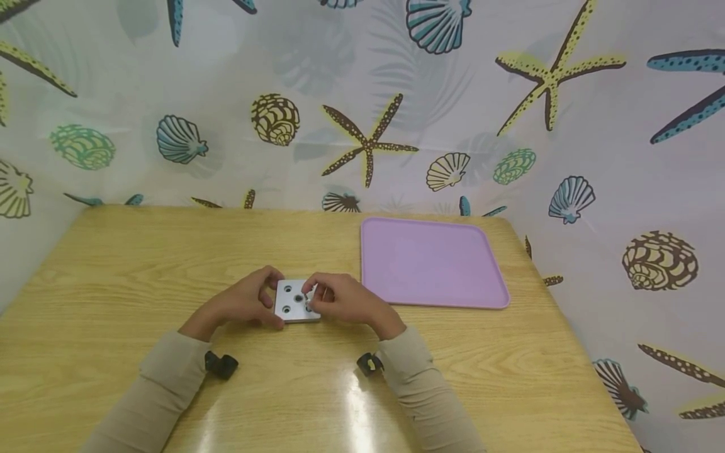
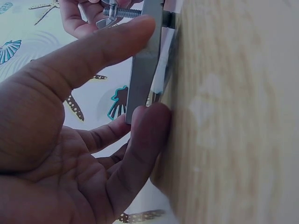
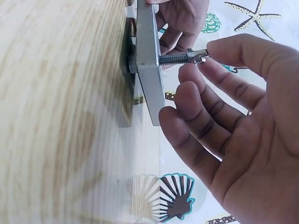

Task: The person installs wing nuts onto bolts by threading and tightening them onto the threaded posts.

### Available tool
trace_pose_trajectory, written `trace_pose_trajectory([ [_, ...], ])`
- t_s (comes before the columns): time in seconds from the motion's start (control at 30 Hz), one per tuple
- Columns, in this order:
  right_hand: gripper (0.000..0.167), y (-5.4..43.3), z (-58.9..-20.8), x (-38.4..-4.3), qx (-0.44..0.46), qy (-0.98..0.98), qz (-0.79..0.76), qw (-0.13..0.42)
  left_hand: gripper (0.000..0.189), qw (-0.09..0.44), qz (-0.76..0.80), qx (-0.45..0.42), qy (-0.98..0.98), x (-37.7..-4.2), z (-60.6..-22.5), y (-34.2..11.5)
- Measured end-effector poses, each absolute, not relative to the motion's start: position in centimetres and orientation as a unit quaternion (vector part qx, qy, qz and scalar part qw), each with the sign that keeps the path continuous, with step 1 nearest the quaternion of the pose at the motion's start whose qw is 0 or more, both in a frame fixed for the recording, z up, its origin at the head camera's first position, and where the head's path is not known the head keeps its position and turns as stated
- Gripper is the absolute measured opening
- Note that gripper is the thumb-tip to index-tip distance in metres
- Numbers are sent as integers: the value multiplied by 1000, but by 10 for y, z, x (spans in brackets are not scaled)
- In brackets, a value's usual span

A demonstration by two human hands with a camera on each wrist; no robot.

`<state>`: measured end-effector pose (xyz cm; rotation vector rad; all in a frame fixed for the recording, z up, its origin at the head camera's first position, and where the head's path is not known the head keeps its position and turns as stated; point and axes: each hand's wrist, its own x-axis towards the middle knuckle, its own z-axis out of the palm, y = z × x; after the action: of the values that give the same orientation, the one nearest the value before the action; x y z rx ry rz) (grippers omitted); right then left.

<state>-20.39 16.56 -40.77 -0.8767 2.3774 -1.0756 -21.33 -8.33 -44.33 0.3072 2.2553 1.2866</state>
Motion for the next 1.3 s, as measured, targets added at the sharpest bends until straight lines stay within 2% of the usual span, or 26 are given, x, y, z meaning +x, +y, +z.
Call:
trace_pose_trajectory([
  [0.57, 20, 168, -412, -204, -320, 846, -388, 178, 83, 252, 472, 122, 836, -211, -441, -84],
  [1.03, 6, 170, -409, -204, -301, 848, -396, 180, 83, 254, 478, 125, 832, -212, -442, -84],
  [1.3, 5, 170, -409, -204, -304, 848, -397, 174, 83, 253, 474, 122, 834, -212, -442, -84],
])
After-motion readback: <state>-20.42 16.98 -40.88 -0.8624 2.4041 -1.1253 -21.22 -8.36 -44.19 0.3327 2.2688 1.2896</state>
